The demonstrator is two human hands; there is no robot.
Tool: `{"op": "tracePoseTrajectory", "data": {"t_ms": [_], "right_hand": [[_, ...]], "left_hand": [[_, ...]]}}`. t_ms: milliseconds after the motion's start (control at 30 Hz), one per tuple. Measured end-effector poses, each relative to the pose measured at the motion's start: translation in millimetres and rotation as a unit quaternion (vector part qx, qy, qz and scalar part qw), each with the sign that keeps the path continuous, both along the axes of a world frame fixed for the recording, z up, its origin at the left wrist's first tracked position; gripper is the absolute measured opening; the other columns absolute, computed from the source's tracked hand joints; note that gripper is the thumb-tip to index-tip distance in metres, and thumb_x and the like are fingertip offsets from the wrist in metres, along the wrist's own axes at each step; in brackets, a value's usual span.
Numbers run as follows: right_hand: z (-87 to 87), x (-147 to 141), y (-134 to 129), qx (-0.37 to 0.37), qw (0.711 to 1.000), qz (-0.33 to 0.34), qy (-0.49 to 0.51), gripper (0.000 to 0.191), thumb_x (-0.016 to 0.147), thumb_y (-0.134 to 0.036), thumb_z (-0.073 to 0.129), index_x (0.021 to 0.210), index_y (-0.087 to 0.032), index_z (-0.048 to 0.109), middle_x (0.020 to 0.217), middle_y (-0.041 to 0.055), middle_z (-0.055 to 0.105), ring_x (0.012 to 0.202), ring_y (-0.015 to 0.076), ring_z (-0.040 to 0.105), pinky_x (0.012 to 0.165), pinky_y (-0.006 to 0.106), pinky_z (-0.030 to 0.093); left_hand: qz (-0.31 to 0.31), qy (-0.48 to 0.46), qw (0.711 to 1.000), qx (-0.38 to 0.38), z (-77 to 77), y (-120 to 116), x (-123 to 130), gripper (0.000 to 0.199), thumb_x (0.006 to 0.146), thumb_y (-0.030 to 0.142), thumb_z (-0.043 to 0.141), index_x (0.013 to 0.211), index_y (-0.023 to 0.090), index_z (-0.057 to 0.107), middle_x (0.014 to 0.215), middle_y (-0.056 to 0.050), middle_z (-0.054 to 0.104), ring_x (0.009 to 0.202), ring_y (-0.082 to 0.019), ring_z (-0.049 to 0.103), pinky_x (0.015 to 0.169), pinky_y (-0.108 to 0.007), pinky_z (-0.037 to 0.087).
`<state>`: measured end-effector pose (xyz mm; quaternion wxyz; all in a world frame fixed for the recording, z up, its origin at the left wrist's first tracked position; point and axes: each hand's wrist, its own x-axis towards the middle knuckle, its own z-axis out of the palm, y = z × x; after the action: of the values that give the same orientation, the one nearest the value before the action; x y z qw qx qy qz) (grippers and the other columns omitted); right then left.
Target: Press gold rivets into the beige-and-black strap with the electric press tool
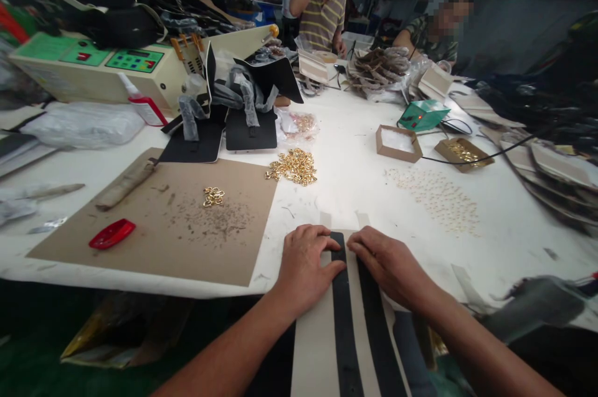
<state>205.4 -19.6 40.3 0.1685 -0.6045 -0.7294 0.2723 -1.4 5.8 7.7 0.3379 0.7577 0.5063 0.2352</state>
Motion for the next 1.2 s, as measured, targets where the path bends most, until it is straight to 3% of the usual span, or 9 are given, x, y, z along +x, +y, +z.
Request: {"op": "tracePoseTrajectory", "data": {"t_ms": [100,267,567,800,933,1067,1200], "right_hand": [[-7.1,-17,0,-0.024,0.999,0.049,-0.007,0.03,0.108,-0.041,0.039,0.095,-0.024,0.06,0.096,0.0019,0.062,0.086,0.0162,0.059,0.081,0.032,0.042],[-16.9,-17,0,-0.038,0.999,0.009,-0.016,0.024,0.104,-0.038,0.048,0.09,-0.023,0.061,0.094,0.0005,0.061,0.088,0.0169,0.06,0.084,0.033,0.041],[-8.4,-28,2,-0.075,0.992,-0.097,-0.039,0.014,0.095,-0.036,0.059,0.088,-0.028,0.069,0.088,-0.0044,0.068,0.082,0.0154,0.061,0.076,0.032,0.039],[-6.5,-21,15,-0.105,0.991,-0.089,-0.005,0.012,0.087,-0.034,0.066,0.079,-0.025,0.066,0.072,-0.005,0.065,0.07,0.0143,0.058,0.067,0.03,0.037],[-0.3,-19,13,-0.1,0.989,-0.085,0.068,0.022,0.092,-0.04,0.06,0.082,-0.023,0.069,0.077,-0.0018,0.068,0.075,0.0161,0.06,0.07,0.03,0.042],[9.4,-12,-30,0.024,0.971,-0.192,0.143,0.031,0.095,-0.05,0.056,0.099,-0.024,0.072,0.101,0.0038,0.073,0.089,0.0204,0.067,0.08,0.033,0.052],[-0.7,34,-118,0.183,0.903,-0.383,0.07,0.031,0.089,-0.051,0.069,0.108,-0.027,0.068,0.108,0.0071,0.071,0.099,0.0278,0.068,0.089,0.042,0.055]], "left_hand": [[-0.003,0.002,1.0,-0.009,0.9,0,0,0.02,0.079,0.038,0.08,0.098,0.034,0.074,0.131,0.007,0.064,0.132,-0.019,0.051,0.116,-0.046,0.035],[-0.007,0.002,1.0,-0.004,0.2,0,-1,0.02,0.08,0.04,0.079,0.099,0.036,0.073,0.131,0.008,0.064,0.132,-0.019,0.051,0.116,-0.046,0.035],[-0.011,-0.002,1.0,0.008,-2.1,-2,-2,0.026,0.082,0.042,0.078,0.106,0.034,0.072,0.133,0.005,0.064,0.133,-0.019,0.05,0.115,-0.045,0.036],[-0.008,0.001,1.0,0.017,-2.6,-1,-2,0.029,0.081,0.044,0.078,0.108,0.034,0.071,0.132,0.005,0.064,0.133,-0.019,0.051,0.115,-0.044,0.037],[-0.009,0.008,1.0,0.017,-0.4,-2,-2,0.029,0.08,0.04,0.079,0.107,0.033,0.072,0.133,0.003,0.064,0.132,-0.02,0.051,0.116,-0.045,0.037],[-0.008,0.008,1.0,0.025,0.4,-2,-2,0.026,0.081,0.04,0.078,0.106,0.033,0.074,0.132,0.002,0.065,0.131,-0.02,0.052,0.116,-0.047,0.038],[-0.008,0.011,1.0,0.026,-0.5,-2,-2,0.024,0.082,0.039,0.078,0.105,0.038,0.076,0.132,0.004,0.065,0.131,-0.02,0.052,0.116,-0.048,0.038]]}}
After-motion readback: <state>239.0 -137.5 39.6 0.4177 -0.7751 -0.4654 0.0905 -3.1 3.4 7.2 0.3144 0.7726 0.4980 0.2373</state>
